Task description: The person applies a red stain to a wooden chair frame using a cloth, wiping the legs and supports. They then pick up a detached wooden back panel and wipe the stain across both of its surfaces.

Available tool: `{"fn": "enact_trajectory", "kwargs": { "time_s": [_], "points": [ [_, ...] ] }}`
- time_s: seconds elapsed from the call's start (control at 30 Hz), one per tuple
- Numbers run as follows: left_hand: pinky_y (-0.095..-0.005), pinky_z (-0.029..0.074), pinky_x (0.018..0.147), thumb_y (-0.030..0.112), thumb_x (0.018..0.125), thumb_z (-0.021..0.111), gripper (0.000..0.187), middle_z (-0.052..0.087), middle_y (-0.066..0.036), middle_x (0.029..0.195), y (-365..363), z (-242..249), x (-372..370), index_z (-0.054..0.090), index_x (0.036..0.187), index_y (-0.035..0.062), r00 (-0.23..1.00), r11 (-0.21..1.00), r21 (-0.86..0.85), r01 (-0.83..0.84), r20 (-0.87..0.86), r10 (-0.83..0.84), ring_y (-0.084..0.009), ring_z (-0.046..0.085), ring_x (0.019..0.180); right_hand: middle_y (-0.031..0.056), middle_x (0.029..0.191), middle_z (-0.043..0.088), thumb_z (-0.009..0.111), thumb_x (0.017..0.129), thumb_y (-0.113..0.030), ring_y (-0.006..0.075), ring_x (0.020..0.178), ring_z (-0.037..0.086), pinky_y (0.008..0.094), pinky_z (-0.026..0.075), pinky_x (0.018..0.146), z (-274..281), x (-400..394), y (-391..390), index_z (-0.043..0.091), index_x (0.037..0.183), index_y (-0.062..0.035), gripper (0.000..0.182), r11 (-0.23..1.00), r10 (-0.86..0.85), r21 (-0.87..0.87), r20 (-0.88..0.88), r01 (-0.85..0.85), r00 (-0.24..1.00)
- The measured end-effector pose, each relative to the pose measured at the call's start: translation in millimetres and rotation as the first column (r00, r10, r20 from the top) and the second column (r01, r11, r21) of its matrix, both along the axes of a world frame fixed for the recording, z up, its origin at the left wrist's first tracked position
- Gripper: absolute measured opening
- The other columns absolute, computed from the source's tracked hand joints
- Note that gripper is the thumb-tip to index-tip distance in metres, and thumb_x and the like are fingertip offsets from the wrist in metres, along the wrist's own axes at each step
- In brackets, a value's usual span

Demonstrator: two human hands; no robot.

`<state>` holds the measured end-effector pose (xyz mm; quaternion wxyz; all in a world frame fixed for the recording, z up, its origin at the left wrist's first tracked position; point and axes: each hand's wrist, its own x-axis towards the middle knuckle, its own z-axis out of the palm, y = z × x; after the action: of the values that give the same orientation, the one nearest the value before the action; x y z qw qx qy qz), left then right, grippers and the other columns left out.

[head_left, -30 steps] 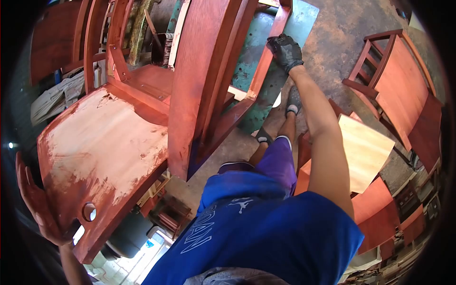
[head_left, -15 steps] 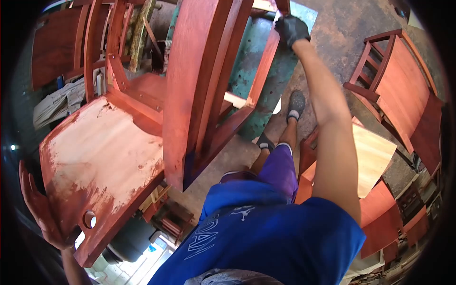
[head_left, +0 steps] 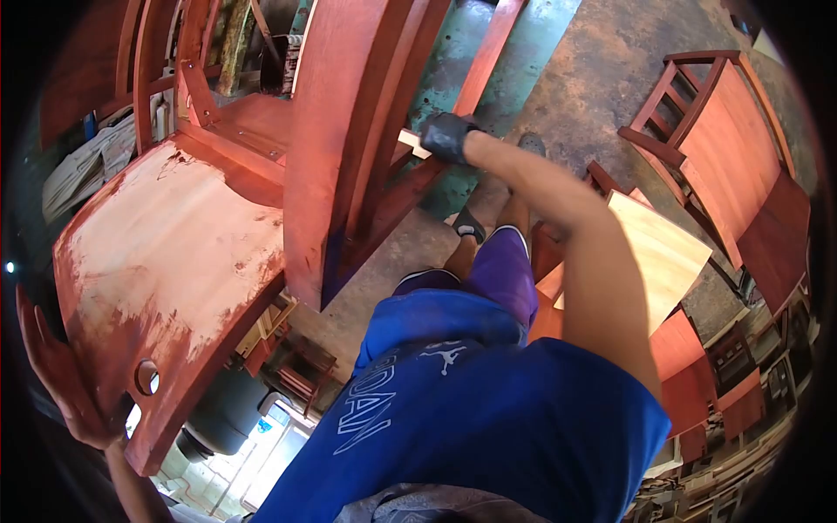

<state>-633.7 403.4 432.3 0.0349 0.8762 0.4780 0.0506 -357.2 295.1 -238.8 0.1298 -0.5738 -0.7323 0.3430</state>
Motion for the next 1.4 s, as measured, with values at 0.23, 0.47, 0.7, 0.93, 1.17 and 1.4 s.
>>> {"fn": "enact_trajectory", "kwargs": {
  "time_s": [0.23, 0.47, 0.7, 0.93, 1.17, 1.4],
  "points": [
    [-0.0447, 0.042, 0.105, 0.031, 0.091, 0.071, 0.074, 0.046, -0.024, 0.141, -20.1, 9.1, 10.5, 0.035, 0.147, -0.0012, 0.966, 0.965, -0.043, -0.259, -0.015, 0.259, -0.0356, 0.052, 0.124, 0.0186, 0.092, 0.074, 0.065, 0.083, -0.019, 0.0385, 0.088, 0.072, 0.0517, 0.058, 0.078, -40.4, 7.2, -23.4, 0.077, 0.092, -0.0047, 0.02, 0.993, 0.03, 0.112, -0.051, -0.024, 0.998],
    [-0.0428, 0.043, 0.103, 0.029, 0.093, 0.068, 0.068, 0.048, -0.022, 0.137, -31.0, 15.5, 16.2, 0.038, 0.144, -0.0023, 0.883, 0.879, -0.093, -0.468, -0.088, 0.461, -0.0335, 0.053, 0.122, 0.0175, 0.086, 0.072, 0.065, 0.087, -0.024, 0.0381, 0.086, 0.071, 0.0485, 0.057, 0.075, 10.8, 38.0, -15.1, 0.075, 0.08, -0.0069, 0.021, 1.0, -0.003, 0.012, -0.184, 0.005, 0.983],
    [-0.0408, 0.043, 0.102, 0.028, 0.095, 0.064, 0.061, 0.051, -0.021, 0.134, -0.6, -5.8, 19.8, 0.041, 0.142, -0.0035, 0.925, 0.916, -0.127, -0.38, -0.033, 0.379, -0.0314, 0.054, 0.119, 0.0163, 0.098, 0.069, 0.063, 0.087, -0.026, 0.0365, 0.098, 0.067, 0.0478, 0.055, 0.085, 0.0, 20.4, -31.3, 0.074, 0.09, -0.0074, 0.022, 0.997, 0.05, 0.061, 0.078, -0.055, 0.996],
    [-0.0389, 0.044, 0.1, 0.027, 0.097, 0.06, 0.055, 0.053, -0.02, 0.131, -16.7, 7.2, 17.6, 0.044, 0.139, -0.0046, 0.889, 0.881, -0.121, -0.457, -0.058, 0.454, -0.0293, 0.055, 0.116, 0.018, 0.099, 0.072, 0.062, 0.084, -0.016, 0.0355, 0.096, 0.071, 0.0494, 0.058, 0.079, -12.1, 9.0, -8.4, 0.076, 0.093, -0.0069, 0.019, 0.975, 0.125, 0.179, 0.03, -0.128, 0.992],
    [-0.0369, 0.044, 0.098, 0.026, 0.099, 0.057, 0.05, 0.055, -0.019, 0.127, 1.1, -2.9, 21.3, 0.046, 0.136, -0.0057, 0.935, 0.925, -0.141, -0.352, 0.0, 0.355, -0.0272, 0.056, 0.114, 0.0166, 0.091, 0.07, 0.065, 0.079, -0.018, 0.0381, 0.083, 0.069, 0.049, 0.055, 0.075, -43.0, 1.6, -22.8, 0.072, 0.085, -0.004, 0.016, 0.98, -0.026, 0.2, 0.041, 0.017, 0.999],
    [-0.035, 0.045, 0.097, 0.025, 0.101, 0.053, 0.046, 0.057, -0.017, 0.124, 4.6, -9.8, 25.4, 0.049, 0.133, -0.0068, 0.928, 0.915, -0.163, -0.369, -0.015, 0.371, -0.025, 0.056, 0.111, 0.016, 0.096, 0.071, 0.068, 0.081, -0.018, 0.0385, 0.093, 0.07, 0.0496, 0.057, 0.078, 30.2, 48.7, -19.9, 0.075, 0.09, -0.0091, 0.015, 0.988, -0.149, 0.038, -0.084, 0.152, 0.985]
  ]
}}
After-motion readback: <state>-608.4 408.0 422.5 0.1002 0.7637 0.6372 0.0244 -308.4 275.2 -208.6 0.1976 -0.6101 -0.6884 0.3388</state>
